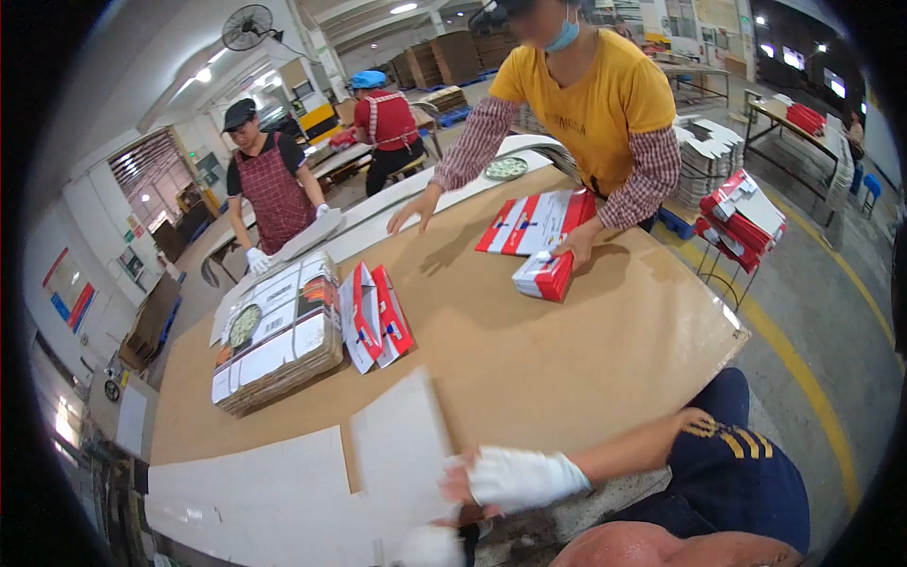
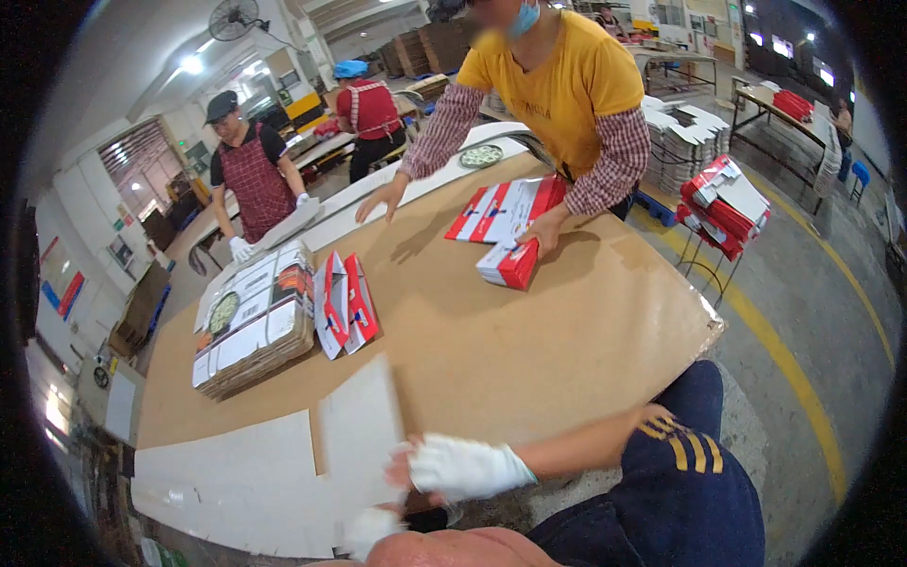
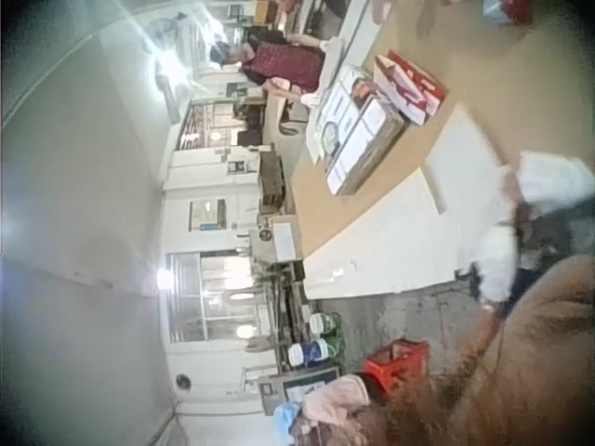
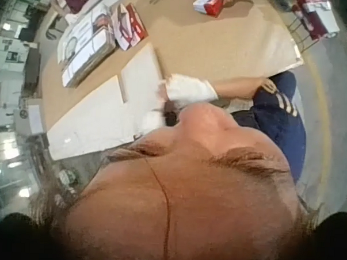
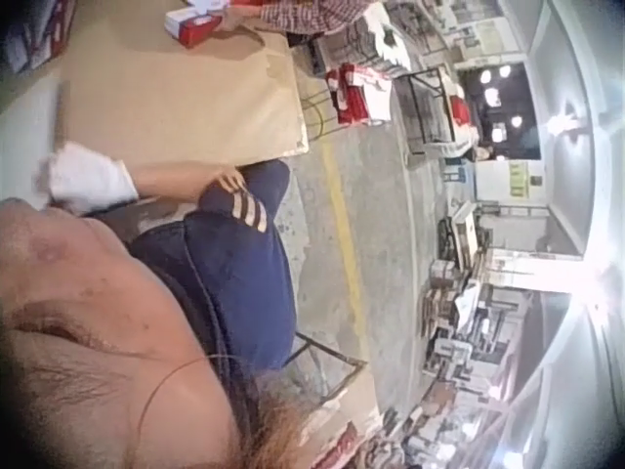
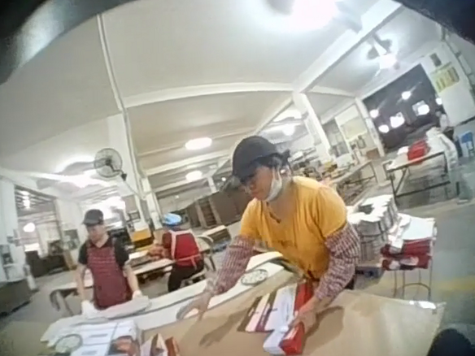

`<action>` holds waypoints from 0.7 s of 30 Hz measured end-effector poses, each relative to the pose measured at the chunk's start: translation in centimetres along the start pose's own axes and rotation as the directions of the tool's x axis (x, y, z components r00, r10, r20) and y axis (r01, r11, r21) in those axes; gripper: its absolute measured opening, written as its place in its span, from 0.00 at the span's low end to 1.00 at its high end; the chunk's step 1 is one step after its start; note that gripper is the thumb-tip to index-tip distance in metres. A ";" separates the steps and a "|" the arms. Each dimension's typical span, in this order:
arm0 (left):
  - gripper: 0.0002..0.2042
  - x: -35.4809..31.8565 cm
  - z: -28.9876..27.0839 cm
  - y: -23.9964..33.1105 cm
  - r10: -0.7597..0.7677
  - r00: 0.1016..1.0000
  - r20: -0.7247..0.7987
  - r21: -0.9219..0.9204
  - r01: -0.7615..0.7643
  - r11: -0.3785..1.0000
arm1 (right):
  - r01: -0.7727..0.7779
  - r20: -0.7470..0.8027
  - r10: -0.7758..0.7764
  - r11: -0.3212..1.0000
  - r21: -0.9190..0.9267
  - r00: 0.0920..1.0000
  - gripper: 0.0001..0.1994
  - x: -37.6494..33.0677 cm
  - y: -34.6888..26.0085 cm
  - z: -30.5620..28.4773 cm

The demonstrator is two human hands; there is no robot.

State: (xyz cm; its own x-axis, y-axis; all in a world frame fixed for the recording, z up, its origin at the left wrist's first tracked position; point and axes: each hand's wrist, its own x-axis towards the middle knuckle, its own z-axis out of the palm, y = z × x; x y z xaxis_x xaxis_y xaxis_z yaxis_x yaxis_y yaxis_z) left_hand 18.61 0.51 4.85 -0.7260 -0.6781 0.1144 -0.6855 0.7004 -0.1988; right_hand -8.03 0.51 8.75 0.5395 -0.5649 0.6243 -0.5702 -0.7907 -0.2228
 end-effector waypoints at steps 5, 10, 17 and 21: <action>0.26 0.2 4.6 8.9 0.137 0.990 -0.036 -0.678 -0.125 0.725 | -0.278 0.169 0.291 0.956 -0.094 0.942 0.09 -10.9 -3.6 0.2; 0.44 3.5 -1.4 5.4 0.250 0.968 -0.011 -0.416 -0.232 0.879 | -0.645 -0.057 0.652 0.757 0.102 0.756 0.10 -19.3 -3.1 -8.2; 0.17 10.4 4.6 8.7 0.358 0.908 -0.219 -0.529 -0.419 0.738 | -0.845 0.021 0.862 0.490 0.213 0.506 0.14 -27.1 -7.4 -19.2; 0.19 12.2 2.6 11.0 0.388 0.897 -0.211 -0.486 -0.440 0.755 | -0.942 -0.514 0.817 0.098 -0.321 0.261 0.27 -36.1 -11.4 -28.9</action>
State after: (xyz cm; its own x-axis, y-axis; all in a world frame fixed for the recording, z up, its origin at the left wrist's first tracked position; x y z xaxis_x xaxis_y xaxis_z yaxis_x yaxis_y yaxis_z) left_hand 2.38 -0.64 1.58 -0.9287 -0.2902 0.2309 -0.2245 0.9355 0.2728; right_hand -38.90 36.68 10.38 -0.6438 -0.6721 0.3659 -0.7633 0.5300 -0.3694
